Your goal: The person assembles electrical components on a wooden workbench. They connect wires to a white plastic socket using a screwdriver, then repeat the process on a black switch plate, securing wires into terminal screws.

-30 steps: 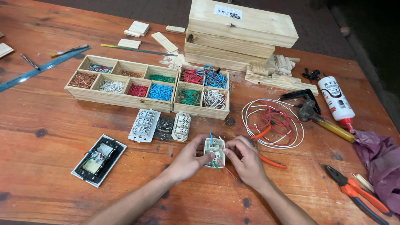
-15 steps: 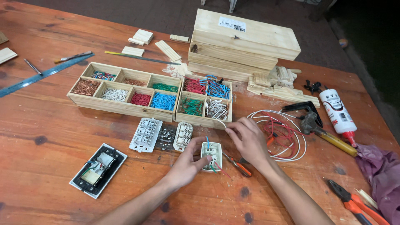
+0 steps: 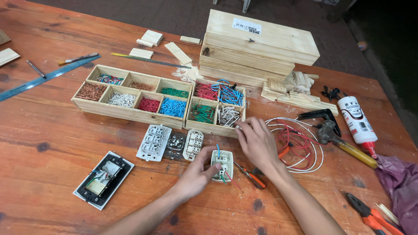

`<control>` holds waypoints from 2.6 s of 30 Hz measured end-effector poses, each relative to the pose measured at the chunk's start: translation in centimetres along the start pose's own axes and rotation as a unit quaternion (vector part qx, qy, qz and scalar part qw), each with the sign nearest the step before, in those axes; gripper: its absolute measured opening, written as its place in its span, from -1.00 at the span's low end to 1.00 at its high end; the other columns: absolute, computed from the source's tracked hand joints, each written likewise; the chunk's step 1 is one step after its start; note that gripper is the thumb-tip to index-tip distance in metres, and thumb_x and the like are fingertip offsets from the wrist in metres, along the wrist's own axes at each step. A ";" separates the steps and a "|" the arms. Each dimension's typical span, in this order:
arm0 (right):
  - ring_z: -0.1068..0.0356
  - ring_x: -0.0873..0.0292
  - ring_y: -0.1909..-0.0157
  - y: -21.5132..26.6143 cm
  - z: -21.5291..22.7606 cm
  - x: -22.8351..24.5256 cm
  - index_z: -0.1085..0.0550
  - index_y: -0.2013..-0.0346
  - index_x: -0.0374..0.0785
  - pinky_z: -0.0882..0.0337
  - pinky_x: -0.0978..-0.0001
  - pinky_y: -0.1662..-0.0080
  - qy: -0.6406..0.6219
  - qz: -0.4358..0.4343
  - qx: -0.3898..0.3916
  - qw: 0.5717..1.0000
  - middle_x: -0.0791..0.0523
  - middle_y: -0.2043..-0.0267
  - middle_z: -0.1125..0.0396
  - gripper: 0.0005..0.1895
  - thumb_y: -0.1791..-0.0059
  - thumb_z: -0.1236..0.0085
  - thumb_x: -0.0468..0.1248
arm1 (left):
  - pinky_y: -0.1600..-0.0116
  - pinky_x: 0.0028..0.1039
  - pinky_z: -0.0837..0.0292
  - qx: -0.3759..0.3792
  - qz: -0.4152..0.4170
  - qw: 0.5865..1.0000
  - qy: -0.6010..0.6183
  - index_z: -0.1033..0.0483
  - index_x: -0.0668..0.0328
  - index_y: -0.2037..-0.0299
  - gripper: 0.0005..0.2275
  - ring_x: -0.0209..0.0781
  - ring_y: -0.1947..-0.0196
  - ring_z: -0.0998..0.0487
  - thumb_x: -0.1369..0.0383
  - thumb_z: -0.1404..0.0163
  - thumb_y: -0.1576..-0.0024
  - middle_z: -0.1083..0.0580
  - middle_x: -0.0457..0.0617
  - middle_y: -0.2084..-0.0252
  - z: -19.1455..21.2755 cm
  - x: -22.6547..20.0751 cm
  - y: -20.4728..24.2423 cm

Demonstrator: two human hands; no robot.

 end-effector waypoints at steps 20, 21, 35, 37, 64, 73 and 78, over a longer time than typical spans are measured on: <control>-0.28 0.12 0.20 3.9 0.3 4.3 -0.62 0.17 -0.09 -0.25 0.24 0.07 -0.208 -0.005 0.026 0.978 0.16 0.29 -0.30 -0.78 0.01 -0.25 -0.07 | -0.09 -0.49 -0.48 0.012 -0.059 0.993 -0.098 -0.28 0.15 -0.20 -0.60 -0.30 0.05 -0.48 0.52 -0.02 -0.14 -0.43 -0.02 0.01 -1.3 -2.7 1.4; -0.27 0.11 0.21 3.9 0.3 4.3 -0.61 0.18 -0.10 -0.25 0.25 0.09 -0.214 -0.008 0.032 0.976 0.16 0.29 -0.30 -0.79 0.00 -0.25 -0.09 | -0.09 -0.49 -0.48 0.016 -0.076 0.993 -0.094 -0.28 0.16 -0.19 -0.61 -0.31 0.05 -0.47 0.53 -0.01 -0.15 -0.42 -0.02 0.01 -1.3 -2.5 1.4; -0.37 0.13 0.18 4.2 -0.1 4.6 -0.55 0.29 -0.19 -0.31 0.29 0.09 -0.273 -0.061 0.034 0.959 0.15 0.28 -0.38 -0.89 0.00 -0.21 -0.22 | -0.04 -0.48 -0.51 0.017 -0.008 0.998 -0.058 -0.26 0.10 -0.24 -0.59 -0.26 0.05 -0.57 0.52 0.02 -0.17 -0.50 0.01 -0.01 -1.2 -1.8 1.1; -0.43 0.19 0.22 4.4 -0.1 4.7 -0.57 0.26 -0.25 -0.38 0.36 0.14 -0.303 -0.100 0.028 0.947 0.16 0.27 -0.40 -0.86 -0.02 -0.19 -0.23 | -0.05 -0.48 -0.52 0.017 0.013 1.000 -0.010 -0.26 0.09 -0.26 -0.57 -0.26 0.03 -0.55 0.54 0.01 -0.17 -0.51 0.02 -0.01 -1.0 -1.0 0.7; -0.29 0.21 0.17 4.8 -1.3 1.8 -0.44 0.26 -0.21 -0.27 0.38 0.05 -0.366 -0.137 0.018 0.920 0.16 0.27 -0.27 -0.78 -0.14 0.05 -0.15 | -0.15 -0.50 -0.46 0.030 0.046 0.998 0.028 -0.34 0.14 -0.27 -0.58 -0.29 -0.08 -0.49 0.59 0.04 -0.17 -0.51 0.01 -0.15 -1.2 -0.7 0.6; -0.24 0.20 0.23 4.5 -1.4 1.0 -0.36 0.31 -0.20 -0.25 0.34 0.11 -0.364 -0.103 0.041 0.925 0.16 0.30 -0.21 -0.71 -0.18 0.20 -0.11 | -0.09 -0.43 -0.53 0.032 0.048 0.998 0.036 -0.34 0.07 -0.27 -0.59 -0.26 -0.03 -0.51 0.57 0.05 -0.19 -0.51 0.00 -0.15 -1.0 -0.4 0.3; -0.29 0.21 0.24 2.8 0.4 0.8 -0.41 0.29 -0.18 -0.27 0.36 0.11 -0.351 -0.096 0.076 0.928 0.18 0.32 -0.26 -0.80 -0.15 0.07 -0.17 | -0.07 -0.50 -0.49 0.017 0.032 0.999 -0.004 -0.36 0.08 -0.25 -0.59 -0.27 0.02 -0.54 0.51 0.01 -0.16 -0.54 -0.02 -0.07 -0.6 -0.7 0.0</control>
Point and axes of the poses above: each hand's wrist, its own y-axis away from the middle knuckle, its own z-axis out of the back of the hand, x = y × z, the point moved 3 cm from there along -y, towards the middle knuckle
